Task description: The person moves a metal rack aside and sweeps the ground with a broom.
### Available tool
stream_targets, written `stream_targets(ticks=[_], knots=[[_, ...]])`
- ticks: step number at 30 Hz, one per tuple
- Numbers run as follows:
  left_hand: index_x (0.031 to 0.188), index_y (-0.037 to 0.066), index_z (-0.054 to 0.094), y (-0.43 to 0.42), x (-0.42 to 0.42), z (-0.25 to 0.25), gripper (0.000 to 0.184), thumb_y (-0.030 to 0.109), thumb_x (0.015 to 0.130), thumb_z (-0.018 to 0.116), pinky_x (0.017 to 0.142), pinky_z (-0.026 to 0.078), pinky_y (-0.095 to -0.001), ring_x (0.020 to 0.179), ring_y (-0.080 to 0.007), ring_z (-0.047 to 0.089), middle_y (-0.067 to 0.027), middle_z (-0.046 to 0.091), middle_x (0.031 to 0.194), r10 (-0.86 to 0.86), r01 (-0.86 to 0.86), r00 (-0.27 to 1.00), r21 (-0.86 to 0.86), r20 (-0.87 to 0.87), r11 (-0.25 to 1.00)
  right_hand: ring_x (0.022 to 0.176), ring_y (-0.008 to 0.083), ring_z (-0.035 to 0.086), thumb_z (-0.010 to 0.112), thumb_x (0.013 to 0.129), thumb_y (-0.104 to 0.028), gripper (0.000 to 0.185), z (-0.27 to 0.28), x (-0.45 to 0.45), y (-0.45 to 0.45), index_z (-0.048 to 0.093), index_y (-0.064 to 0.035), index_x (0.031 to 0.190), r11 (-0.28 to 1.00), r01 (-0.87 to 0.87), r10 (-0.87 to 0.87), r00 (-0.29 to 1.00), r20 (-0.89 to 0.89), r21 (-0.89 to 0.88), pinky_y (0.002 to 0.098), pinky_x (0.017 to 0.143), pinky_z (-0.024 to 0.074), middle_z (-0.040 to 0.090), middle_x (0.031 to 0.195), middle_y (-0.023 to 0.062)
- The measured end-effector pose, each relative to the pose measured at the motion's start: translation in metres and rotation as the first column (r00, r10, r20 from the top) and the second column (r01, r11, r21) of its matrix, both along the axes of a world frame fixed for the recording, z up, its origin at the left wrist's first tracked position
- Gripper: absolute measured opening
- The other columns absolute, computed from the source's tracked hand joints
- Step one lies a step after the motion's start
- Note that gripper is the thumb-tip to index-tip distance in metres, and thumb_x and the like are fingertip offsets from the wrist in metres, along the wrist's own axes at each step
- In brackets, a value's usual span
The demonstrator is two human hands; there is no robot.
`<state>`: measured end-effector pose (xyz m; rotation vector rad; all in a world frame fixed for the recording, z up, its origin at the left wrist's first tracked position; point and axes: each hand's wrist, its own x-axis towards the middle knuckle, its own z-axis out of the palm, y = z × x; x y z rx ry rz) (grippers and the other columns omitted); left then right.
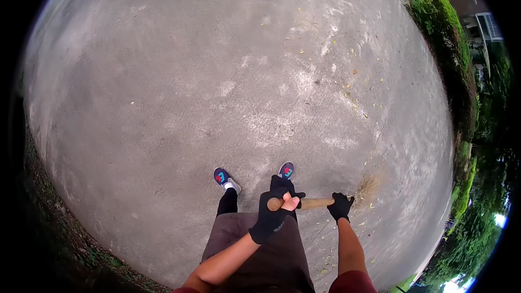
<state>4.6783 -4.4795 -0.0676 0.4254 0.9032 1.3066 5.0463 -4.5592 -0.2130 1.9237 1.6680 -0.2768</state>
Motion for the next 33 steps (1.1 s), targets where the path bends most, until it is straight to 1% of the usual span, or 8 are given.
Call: stream_targets(ticks=[10, 12, 14, 17, 23, 26, 30, 33], knots=[[0.059, 0.015, 0.036, -0.182, -0.257, 0.077, 0.030, 0.022, 0.084, 0.051, 0.075, 0.037, -0.0300, 0.051, -0.0087, 0.037, 0.0043, 0.036, 0.048, 0.777, -0.777, 0.629, 0.021, 0.025, 0.629, 0.077, 0.0270, 0.057, 0.072, 0.056, -0.020, 0.027, -0.014, -0.281, 0.162, 0.065, -0.0138, 0.082, 0.818, -0.469, 0.524, 0.367, -0.769, 0.333, 0.0395, 0.076, 0.0421, 0.061, 0.074, 0.0067], [0.049, 0.018, 0.046, -0.153, -0.193, 0.137, 0.036, 0.022, 0.085, 0.046, 0.069, 0.047, -0.0296, 0.059, -0.0122, 0.054, 0.0022, 0.051, 0.050, 0.963, -0.991, 0.128, 0.003, -0.238, 0.133, 0.083, 0.0242, 0.054, 0.070, 0.059, -0.014, 0.020, -0.001, -0.351, 0.190, 0.063, -0.0157, 0.078, 0.750, -0.490, 0.599, 0.218, -0.770, 0.445, 0.0387, 0.088, 0.0385, 0.057, 0.074, 0.0048], [0.056, 0.018, 0.051, -0.223, -0.201, 0.116, 0.033, 0.027, 0.087, 0.046, 0.070, 0.046, -0.0293, 0.058, -0.0118, 0.052, 0.0020, 0.052, 0.053, 0.996, -0.993, 0.076, -0.094, -0.041, 0.072, 0.087, 0.0223, 0.054, 0.068, 0.063, -0.012, 0.018, 0.002, -0.398, 0.210, 0.062, -0.0167, 0.080, 0.710, -0.454, 0.660, 0.164, -0.733, 0.538, 0.0427, 0.100, 0.0314, 0.056, 0.077, 0.0024], [0.065, 0.013, 0.058, -0.319, -0.225, 0.039, 0.026, 0.027, 0.085, 0.049, 0.079, 0.048, -0.0380, 0.062, -0.0137, 0.055, -0.0005, 0.057, 0.059, 0.701, -0.950, 0.175, 0.067, -0.691, 0.304, 0.093, 0.0193, 0.054, 0.066, 0.069, -0.012, 0.016, -0.019, -0.418, 0.228, 0.061, -0.0190, 0.082, 0.691, -0.503, 0.674, 0.186, -0.715, 0.520, 0.0520, 0.106, 0.0226, 0.056, 0.082, -0.0002], [0.056, 0.004, 0.053, -0.071, -0.068, 0.088, 0.026, 0.018, 0.077, 0.054, 0.085, 0.048, -0.0497, 0.068, -0.0240, 0.061, -0.0063, 0.059, 0.059, 0.618, -0.999, 0.005, 0.019, -0.786, 0.032, 0.090, 0.0196, 0.054, 0.069, 0.070, -0.025, 0.016, -0.040, -0.277, 0.196, 0.057, -0.0164, 0.076, 0.839, -0.050, 0.530, 0.300, -0.793, 0.542, 0.0573, 0.104, 0.0224, 0.050, 0.074, 0.0005], [0.058, 0.015, 0.029, -0.008, -0.012, 0.040, 0.031, 0.025, 0.081, 0.047, 0.075, 0.040, -0.0321, 0.052, -0.0122, 0.037, 0.0028, 0.032, 0.049, 0.675, -0.702, 0.685, 0.001, -0.274, 0.712, 0.081, 0.0248, 0.053, 0.070, 0.071, -0.024, 0.024, -0.070, -0.113, 0.174, 0.049, -0.0120, 0.069, 0.810, 0.234, 0.289, 0.638, -0.713, 0.538, 0.0529, 0.098, 0.0287, 0.050, 0.071, 0.0037], [0.066, 0.011, 0.039, 0.087, 0.226, -0.017, 0.022, 0.009, 0.082, 0.055, 0.061, 0.035, -0.0247, 0.057, -0.0095, 0.039, 0.0006, 0.048, 0.060, 0.000, -0.047, 0.985, -0.264, -0.175, 0.963, 0.068, 0.0333, 0.055, 0.076, 0.066, -0.019, 0.030, -0.076, 0.162, 0.127, 0.050, -0.0068, 0.070, 0.601, 0.630, -0.132, 0.685, -0.717, 0.491, 0.0380, 0.061, 0.0446, 0.053, 0.069, 0.0103], [0.063, 0.008, 0.044, 0.120, 0.337, 0.009, 0.027, 0.004, 0.082, 0.062, 0.055, 0.034, -0.0206, 0.060, -0.0048, 0.044, 0.0031, 0.048, 0.063, -0.192, 0.187, 0.978, -0.064, -0.080, 0.980, 0.077, 0.0274, 0.058, 0.073, 0.068, -0.039, 0.032, -0.027, 0.304, 0.069, 0.053, -0.0136, 0.071, 0.881, 0.294, -0.238, 0.953, -0.190, 0.370, 0.0515, 0.080, 0.0371, 0.056, 0.070, 0.0056]])
